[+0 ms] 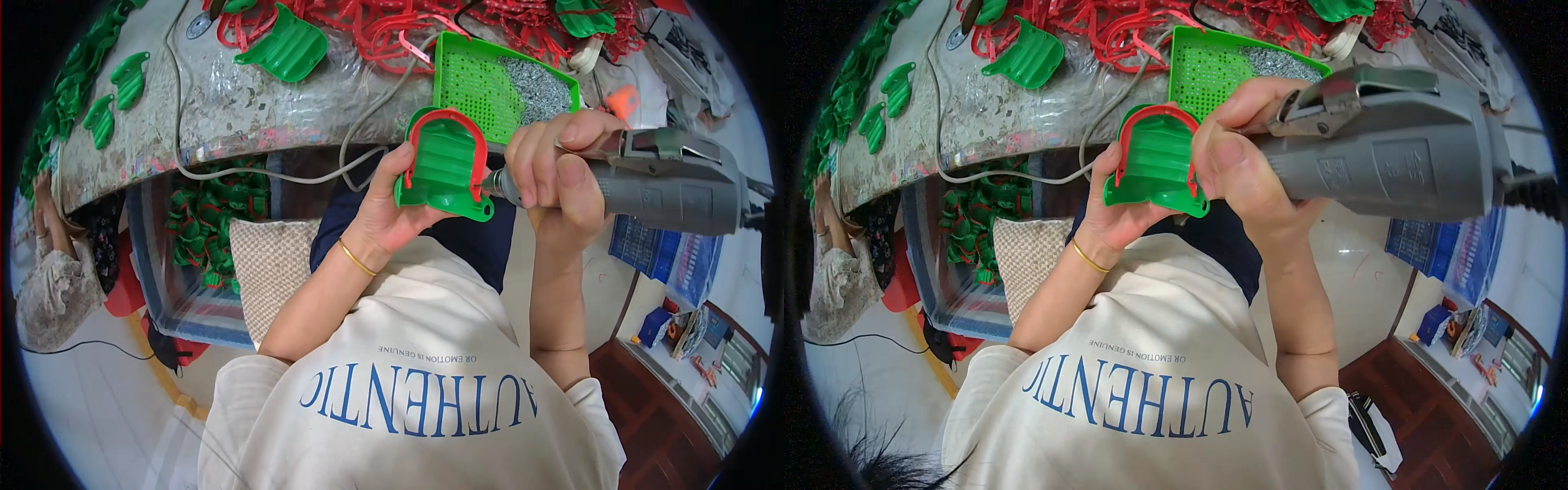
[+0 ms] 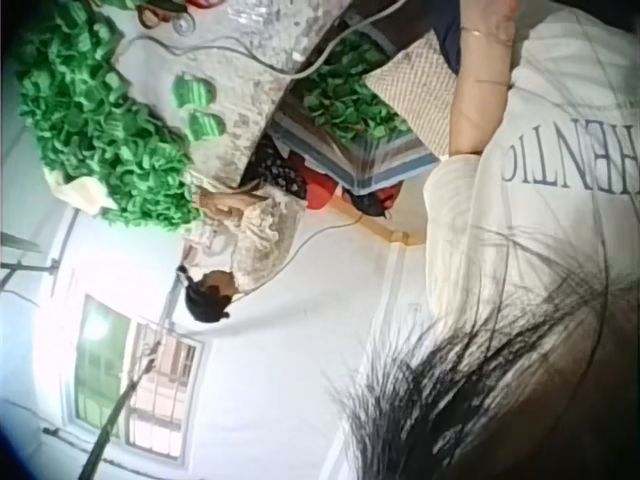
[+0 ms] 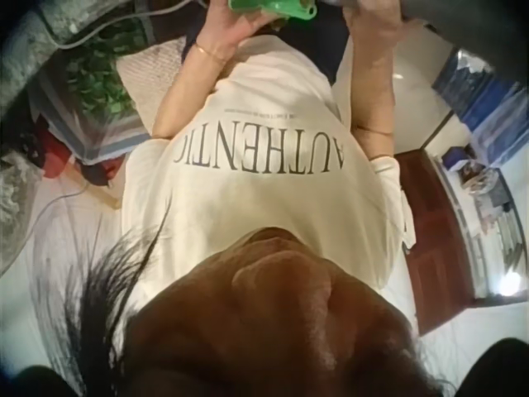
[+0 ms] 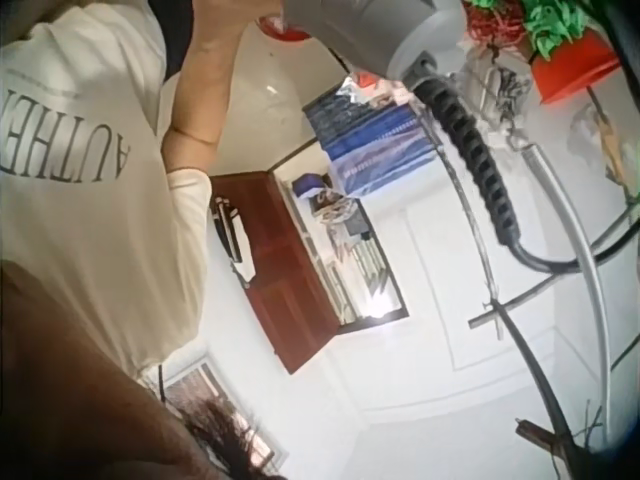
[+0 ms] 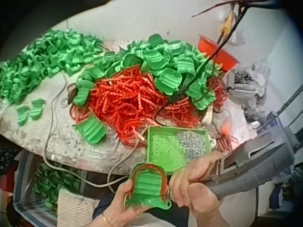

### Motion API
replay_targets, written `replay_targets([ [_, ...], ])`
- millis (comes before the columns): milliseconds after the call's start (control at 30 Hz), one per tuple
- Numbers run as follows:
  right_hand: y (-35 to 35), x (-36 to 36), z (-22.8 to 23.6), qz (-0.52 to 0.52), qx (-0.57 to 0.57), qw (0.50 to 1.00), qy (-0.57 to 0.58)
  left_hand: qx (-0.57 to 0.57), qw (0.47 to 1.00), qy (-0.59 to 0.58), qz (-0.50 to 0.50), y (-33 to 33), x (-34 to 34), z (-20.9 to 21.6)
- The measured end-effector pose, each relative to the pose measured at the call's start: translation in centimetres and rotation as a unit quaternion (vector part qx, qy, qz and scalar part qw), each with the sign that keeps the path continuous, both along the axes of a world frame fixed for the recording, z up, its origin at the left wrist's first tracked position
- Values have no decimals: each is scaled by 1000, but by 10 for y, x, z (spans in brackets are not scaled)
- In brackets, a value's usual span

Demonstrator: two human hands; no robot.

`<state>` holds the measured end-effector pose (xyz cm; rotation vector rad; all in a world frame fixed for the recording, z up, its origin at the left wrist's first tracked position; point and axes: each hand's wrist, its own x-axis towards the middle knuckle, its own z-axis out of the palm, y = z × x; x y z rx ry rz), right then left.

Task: Assembling plastic toy parts and red ribbons using an electric screwdriver at a factory workbench.

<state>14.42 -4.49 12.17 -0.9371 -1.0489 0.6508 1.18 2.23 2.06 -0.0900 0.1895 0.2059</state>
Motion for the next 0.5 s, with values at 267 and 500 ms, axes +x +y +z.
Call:
replay_targets([
  [267, 22, 18, 17, -44, 72, 995, 61, 75, 995, 10, 68, 21, -15, -11],
  [500, 41, 30, -54, -231, -50, 971, 36, 49, 996, 3, 74, 20, -9, -28],
])
